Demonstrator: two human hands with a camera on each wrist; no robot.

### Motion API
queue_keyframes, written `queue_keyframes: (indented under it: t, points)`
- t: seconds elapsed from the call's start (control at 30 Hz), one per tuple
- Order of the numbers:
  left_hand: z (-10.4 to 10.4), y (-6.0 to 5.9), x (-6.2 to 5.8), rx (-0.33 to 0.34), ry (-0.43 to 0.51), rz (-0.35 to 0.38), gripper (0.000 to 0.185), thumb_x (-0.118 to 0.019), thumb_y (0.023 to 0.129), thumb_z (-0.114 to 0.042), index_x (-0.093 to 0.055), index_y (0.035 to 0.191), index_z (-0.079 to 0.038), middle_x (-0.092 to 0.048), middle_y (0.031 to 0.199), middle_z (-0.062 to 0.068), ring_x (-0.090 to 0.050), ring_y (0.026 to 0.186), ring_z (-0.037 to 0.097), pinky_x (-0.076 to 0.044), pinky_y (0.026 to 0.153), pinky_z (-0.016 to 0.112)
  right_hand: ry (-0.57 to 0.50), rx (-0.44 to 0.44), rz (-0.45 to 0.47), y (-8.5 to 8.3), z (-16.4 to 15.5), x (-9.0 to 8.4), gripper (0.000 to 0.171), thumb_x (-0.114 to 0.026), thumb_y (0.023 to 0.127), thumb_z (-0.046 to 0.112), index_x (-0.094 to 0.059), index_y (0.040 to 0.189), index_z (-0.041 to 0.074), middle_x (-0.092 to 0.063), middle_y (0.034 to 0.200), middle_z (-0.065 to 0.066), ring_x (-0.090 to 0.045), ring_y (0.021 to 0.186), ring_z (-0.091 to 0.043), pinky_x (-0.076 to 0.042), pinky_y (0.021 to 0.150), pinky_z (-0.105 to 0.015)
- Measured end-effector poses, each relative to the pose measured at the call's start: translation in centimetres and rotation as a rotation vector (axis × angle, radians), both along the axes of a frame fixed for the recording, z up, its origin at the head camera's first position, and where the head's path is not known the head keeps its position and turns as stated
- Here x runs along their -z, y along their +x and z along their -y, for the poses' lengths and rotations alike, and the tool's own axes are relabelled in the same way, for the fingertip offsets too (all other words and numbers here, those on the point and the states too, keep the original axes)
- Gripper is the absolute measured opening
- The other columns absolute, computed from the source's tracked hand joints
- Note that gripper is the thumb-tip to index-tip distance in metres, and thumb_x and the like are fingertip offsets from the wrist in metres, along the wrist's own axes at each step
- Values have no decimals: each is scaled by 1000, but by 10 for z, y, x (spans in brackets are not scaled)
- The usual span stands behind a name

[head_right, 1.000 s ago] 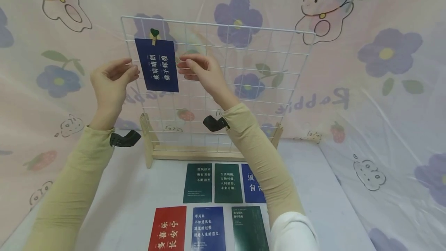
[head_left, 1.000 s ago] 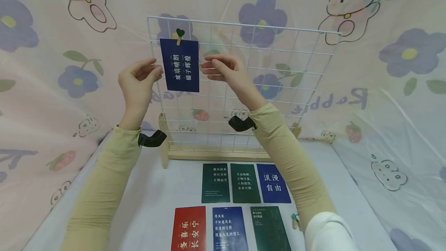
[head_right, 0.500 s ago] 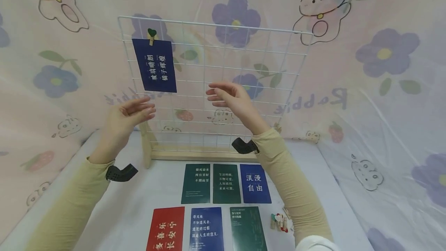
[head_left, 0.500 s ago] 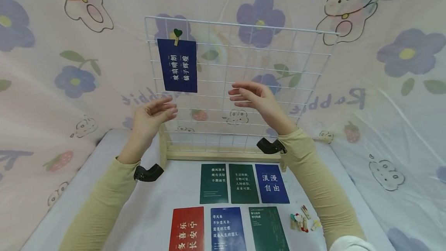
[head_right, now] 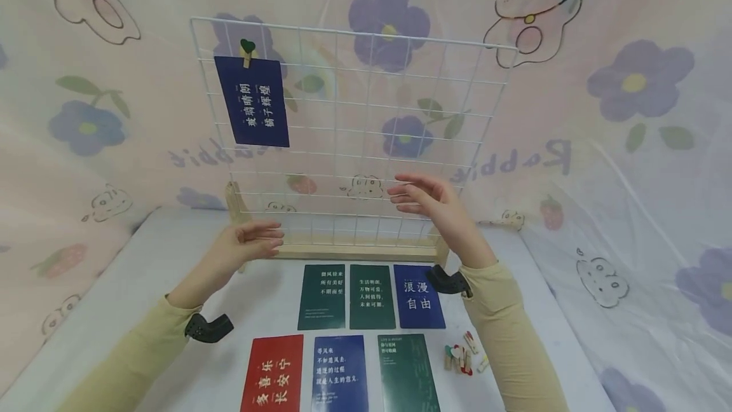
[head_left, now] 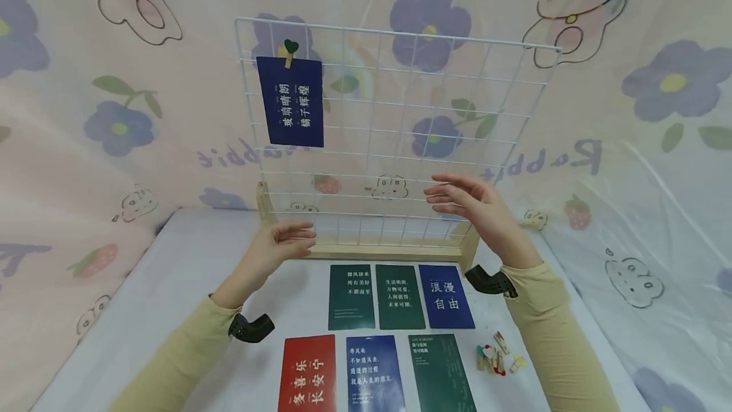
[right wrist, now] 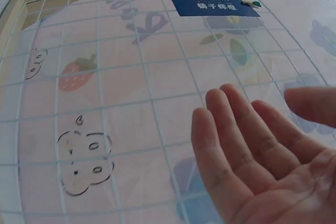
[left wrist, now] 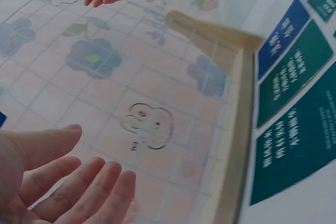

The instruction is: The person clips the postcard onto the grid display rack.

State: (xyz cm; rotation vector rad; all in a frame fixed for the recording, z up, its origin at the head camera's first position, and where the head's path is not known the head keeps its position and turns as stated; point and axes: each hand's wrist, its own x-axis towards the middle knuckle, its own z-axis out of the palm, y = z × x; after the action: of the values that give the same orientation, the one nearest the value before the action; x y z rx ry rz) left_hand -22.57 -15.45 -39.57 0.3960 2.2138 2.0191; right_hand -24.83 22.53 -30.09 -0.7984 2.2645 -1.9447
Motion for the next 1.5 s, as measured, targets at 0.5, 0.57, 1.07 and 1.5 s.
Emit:
queue_keyframes:
  t: [0.5,0.57,1.07,1.5]
  points:
    - [-24,9,66,79,-19,168,49,-67,91,-13,-48,131,8,-57,119,29,-58,109,42,-54,84,42,118,95,112,30,-58,67,39,-44,104,23,-49,134,-1,-59,123,-23,-60,110,-24,-50,92,-29]
    - [-25,9,69,73,-23,181,50,-66,92,-13,-47,132,10,-55,121,31,-58,109,41,-54,85,42,135,100,122,33,-66,74,41,-44,104,24,-47,134,-3,-60,122,-21,-60,110,-24,-50,92,-29]
    - [-34,-4,86,-64,-93,272,39,-66,89,-4,-54,124,9,-67,95,20,-68,80,28,-58,72,39,289,110,376,66,-116,132,49,-42,104,30,-39,140,-4,-54,129,-24,-58,113,-29,-51,89,-30]
    - [-37,-21,96,-116,-143,240,38,-69,85,2,-57,120,10,-68,87,13,-67,71,24,-59,65,35,329,154,509,79,-135,165,57,-45,102,35,-38,140,-7,-55,129,-23,-55,114,-34,-50,93,-36]
